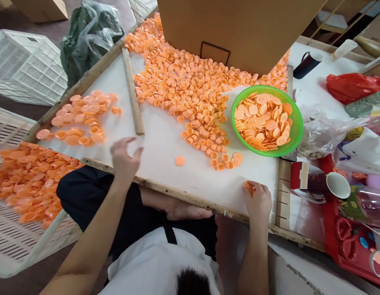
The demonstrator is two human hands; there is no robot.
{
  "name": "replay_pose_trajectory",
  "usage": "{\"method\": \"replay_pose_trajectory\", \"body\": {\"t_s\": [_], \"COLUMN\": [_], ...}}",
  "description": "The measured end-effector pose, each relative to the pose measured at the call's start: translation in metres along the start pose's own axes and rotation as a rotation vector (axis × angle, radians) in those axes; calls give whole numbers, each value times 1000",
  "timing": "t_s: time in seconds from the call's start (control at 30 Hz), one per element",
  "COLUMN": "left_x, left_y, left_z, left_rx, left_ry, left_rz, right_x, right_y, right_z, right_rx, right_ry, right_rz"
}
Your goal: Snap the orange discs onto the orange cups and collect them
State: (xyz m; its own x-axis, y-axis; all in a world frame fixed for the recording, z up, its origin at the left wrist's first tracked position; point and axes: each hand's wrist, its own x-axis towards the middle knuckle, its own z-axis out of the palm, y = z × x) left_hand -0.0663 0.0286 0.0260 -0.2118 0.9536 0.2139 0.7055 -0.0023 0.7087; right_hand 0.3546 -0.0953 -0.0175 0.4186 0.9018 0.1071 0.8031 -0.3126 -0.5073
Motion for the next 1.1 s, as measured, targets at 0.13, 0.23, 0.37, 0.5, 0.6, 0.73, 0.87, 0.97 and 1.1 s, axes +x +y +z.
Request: {"method": "replay_pose_trajectory", "body": {"t_s": [0.13, 0.23, 0.37, 0.5, 0.6, 0.73, 0.87, 0.97, 1.1], "left_x": [-30, -51, -56, -48, -49, -59, -61, -55, -46], "left_y": [37, 71, 98, 97, 92, 94, 103, 106, 104], "left_z": [52, 88, 128, 148, 144, 132, 141, 153, 147], "left_rx": [-104, -164, -25, 107, 37, -42, 56, 145, -83], "left_ry": [-206, -336, -506, -594, -547, -483, -542, -597, -596], "left_rz": [262, 421, 603, 597, 493, 449, 587, 601, 356], "right_x": [3, 3, 1, -1, -3, -5, -4, -4, -8], "right_y": [-11, -25, -46, -64, -77, -91, -95, -92, -87], "right_z": [-4, -8, -6, 4, 16, 31, 34, 30, 27], "right_rx": [97, 128, 178, 438, 750, 958, 995, 967, 971], "right_ry": [102, 147, 185, 128, 3, -113, -89, -83, -93], "right_rz": [0, 31, 54, 105, 189, 261, 285, 277, 297]}}
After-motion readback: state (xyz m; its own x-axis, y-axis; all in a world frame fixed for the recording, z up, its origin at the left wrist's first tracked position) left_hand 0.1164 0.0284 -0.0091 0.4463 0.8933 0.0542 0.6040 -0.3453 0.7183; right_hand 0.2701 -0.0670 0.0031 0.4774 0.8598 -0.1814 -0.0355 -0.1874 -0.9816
